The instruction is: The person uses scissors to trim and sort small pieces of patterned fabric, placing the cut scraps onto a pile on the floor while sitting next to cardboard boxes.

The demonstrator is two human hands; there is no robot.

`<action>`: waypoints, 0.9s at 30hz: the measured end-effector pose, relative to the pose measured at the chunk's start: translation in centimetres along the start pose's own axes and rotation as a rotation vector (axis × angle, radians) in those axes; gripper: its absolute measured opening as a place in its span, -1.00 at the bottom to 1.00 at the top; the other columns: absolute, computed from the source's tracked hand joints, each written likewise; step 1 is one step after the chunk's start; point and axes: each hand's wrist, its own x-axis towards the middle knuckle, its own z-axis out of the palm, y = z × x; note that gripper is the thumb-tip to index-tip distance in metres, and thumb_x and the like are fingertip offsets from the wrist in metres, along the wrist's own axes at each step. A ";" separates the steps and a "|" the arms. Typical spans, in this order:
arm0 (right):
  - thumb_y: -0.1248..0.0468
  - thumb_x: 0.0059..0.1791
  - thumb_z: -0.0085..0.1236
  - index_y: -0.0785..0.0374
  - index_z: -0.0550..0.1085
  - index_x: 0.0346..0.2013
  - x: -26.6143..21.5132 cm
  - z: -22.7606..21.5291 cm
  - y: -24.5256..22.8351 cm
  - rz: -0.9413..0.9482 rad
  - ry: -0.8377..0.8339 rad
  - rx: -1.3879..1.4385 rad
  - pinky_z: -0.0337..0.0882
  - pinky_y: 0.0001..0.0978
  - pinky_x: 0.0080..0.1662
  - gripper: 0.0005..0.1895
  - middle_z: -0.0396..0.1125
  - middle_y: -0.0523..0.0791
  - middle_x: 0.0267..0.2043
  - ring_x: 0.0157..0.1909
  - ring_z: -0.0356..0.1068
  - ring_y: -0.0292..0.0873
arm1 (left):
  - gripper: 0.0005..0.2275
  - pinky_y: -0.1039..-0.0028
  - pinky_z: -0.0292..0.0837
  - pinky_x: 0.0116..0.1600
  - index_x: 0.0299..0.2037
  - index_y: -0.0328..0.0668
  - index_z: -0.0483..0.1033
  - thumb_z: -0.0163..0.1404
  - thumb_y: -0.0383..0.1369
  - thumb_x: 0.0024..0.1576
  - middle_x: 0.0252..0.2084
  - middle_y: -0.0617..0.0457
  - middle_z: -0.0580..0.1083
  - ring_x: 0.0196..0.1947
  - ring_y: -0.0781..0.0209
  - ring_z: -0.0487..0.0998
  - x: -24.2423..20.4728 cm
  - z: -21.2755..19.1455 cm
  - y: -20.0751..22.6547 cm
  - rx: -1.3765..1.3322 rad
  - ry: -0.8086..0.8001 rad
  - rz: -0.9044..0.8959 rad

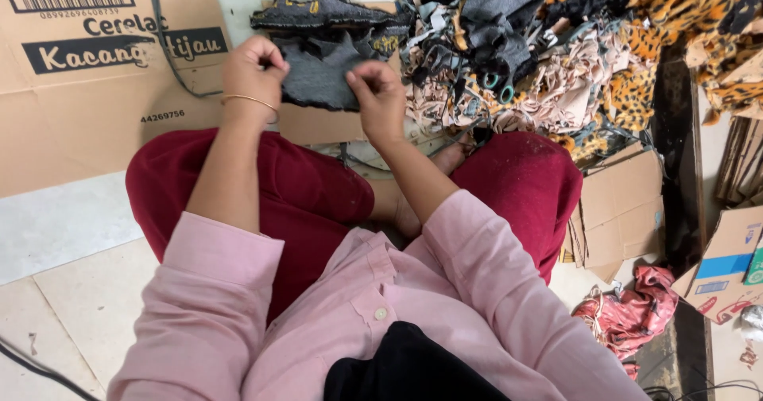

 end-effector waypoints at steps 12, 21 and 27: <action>0.45 0.09 0.11 0.13 0.42 0.27 -2.9 -1.4 1.5 0.003 -0.353 -0.398 0.42 0.09 0.19 -0.56 0.36 0.12 0.06 0.17 0.36 0.28 | -0.60 0.16 0.31 0.30 0.06 0.26 0.59 0.05 -0.55 0.09 0.23 -0.06 0.45 0.29 -0.10 0.39 -2.0 -0.6 0.6 0.404 -0.362 -0.475; 0.32 0.04 0.23 0.04 0.42 0.25 -2.0 -1.7 4.8 -0.050 -0.482 -0.597 0.49 -0.05 0.14 -0.52 0.31 0.04 0.07 0.13 0.41 0.19 | -0.59 0.13 0.37 0.27 0.03 0.13 0.48 0.00 -0.63 0.03 0.15 -0.10 0.44 0.24 -0.16 0.42 -0.7 1.2 -2.9 0.622 -0.446 -0.439; 0.27 0.01 0.28 -0.01 0.44 0.24 -2.0 -2.2 6.5 -0.036 -0.506 -0.685 0.50 0.00 0.13 -0.51 0.24 0.08 0.07 0.11 0.41 0.25 | -0.61 0.01 0.42 0.22 -0.04 0.11 0.43 0.07 -0.63 -0.01 0.13 -0.18 0.37 0.19 -0.27 0.44 -0.6 2.2 -3.1 0.641 -0.482 -0.478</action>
